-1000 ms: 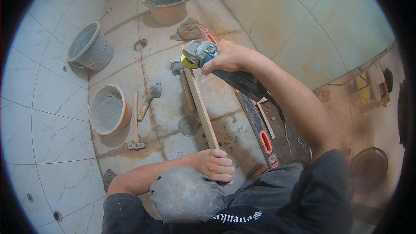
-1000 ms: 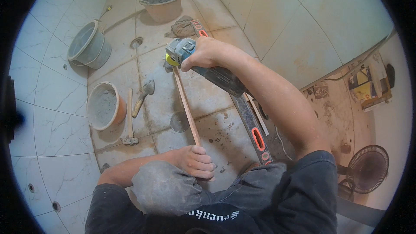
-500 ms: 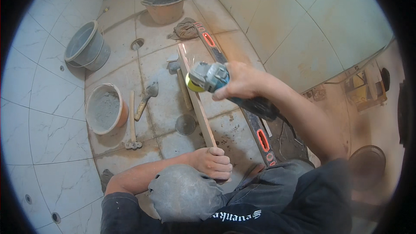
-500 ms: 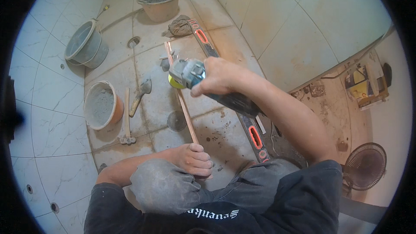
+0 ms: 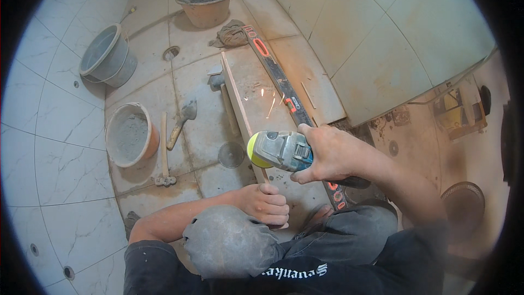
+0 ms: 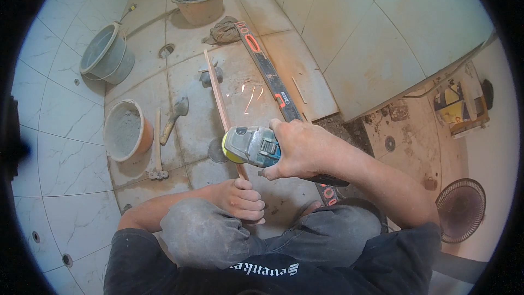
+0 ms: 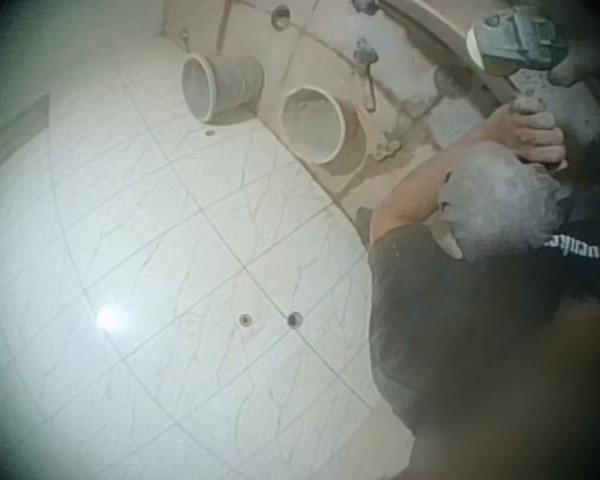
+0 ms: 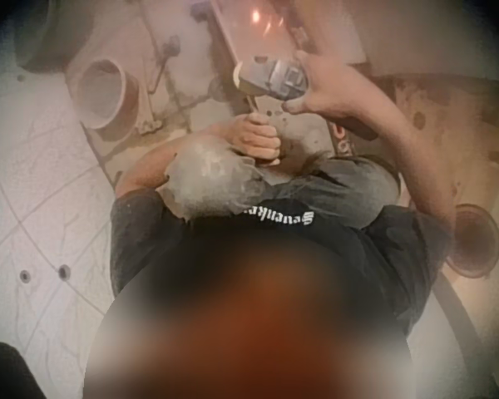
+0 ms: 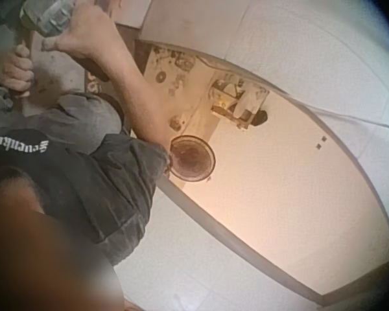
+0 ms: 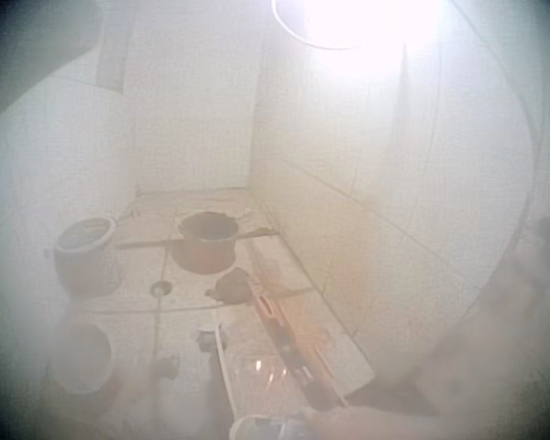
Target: Using an angle grinder to cut and shape ceramic tiles.
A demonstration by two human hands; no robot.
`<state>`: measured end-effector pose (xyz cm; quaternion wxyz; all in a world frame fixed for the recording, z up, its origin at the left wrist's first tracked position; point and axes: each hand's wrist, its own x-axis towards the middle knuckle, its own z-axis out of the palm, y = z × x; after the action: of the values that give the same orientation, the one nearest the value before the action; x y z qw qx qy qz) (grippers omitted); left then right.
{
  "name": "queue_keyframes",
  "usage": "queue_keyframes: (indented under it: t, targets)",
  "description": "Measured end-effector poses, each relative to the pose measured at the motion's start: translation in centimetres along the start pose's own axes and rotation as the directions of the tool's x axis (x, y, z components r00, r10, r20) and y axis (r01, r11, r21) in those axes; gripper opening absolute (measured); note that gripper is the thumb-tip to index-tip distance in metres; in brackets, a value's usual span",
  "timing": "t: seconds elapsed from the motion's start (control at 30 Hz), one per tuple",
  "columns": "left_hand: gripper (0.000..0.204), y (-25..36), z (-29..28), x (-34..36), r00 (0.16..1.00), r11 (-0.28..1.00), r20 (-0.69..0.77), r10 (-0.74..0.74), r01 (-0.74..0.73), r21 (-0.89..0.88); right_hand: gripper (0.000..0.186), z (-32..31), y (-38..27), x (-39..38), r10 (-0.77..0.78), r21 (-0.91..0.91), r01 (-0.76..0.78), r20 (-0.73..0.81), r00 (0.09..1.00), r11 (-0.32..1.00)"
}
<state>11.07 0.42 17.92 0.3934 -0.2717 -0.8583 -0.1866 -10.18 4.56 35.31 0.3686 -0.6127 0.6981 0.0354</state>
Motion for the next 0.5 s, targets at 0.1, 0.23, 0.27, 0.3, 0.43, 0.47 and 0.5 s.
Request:
queue_keyframes:
  t: [0.1, 0.23, 0.27, 0.3, 0.43, 0.47, 0.5]
  targets:
    - [0.023, -0.1, -0.3, 0.3, 0.999, 1.0, 0.036, -0.004, 0.004, -0.009, 0.079, -0.2, 0.3, 0.9, 0.017, 0.028, -0.017, -0.011, 1.0, 0.999]
    - [0.022, 0.0, -0.1, 0.7, 1.0, 1.0, 0.006, -0.023, 0.023, -0.021, 0.077, -1.2, 0.5, 2.8, -0.023, 0.097, 0.032, -0.092, 0.996, 0.995]
    - [0.021, -0.1, -0.2, 0.7, 1.0, 1.0, 0.015, -0.024, 0.025, -0.02, 0.075, -1.4, 0.7, 3.6, -0.064, 0.138, 0.08, -0.118, 0.991, 0.987]
    - [0.02, -0.1, -0.3, 0.8, 0.999, 0.999, 0.025, -0.025, 0.026, -0.019, 0.074, -1.7, 0.9, 4.2, -0.104, 0.178, 0.129, -0.145, 0.984, 0.976]
    - [0.022, -0.1, -0.4, 0.9, 0.999, 0.999, 0.019, -0.026, 0.027, -0.032, 0.068, -3.7, -0.3, 6.5, 0.003, 0.1, 0.006, -0.091, 0.996, 0.995]
    - [0.023, -0.1, -0.3, 0.8, 1.0, 0.999, 0.017, -0.026, 0.027, -0.029, 0.064, -3.6, 0.2, 7.4, -0.015, 0.123, 0.032, -0.132, 0.991, 0.992]
    - [0.024, -0.1, -0.3, 0.8, 1.0, 0.999, 0.014, -0.026, 0.027, -0.026, 0.064, -3.9, 0.4, 8.0, -0.015, 0.123, 0.031, -0.132, 0.991, 0.992]
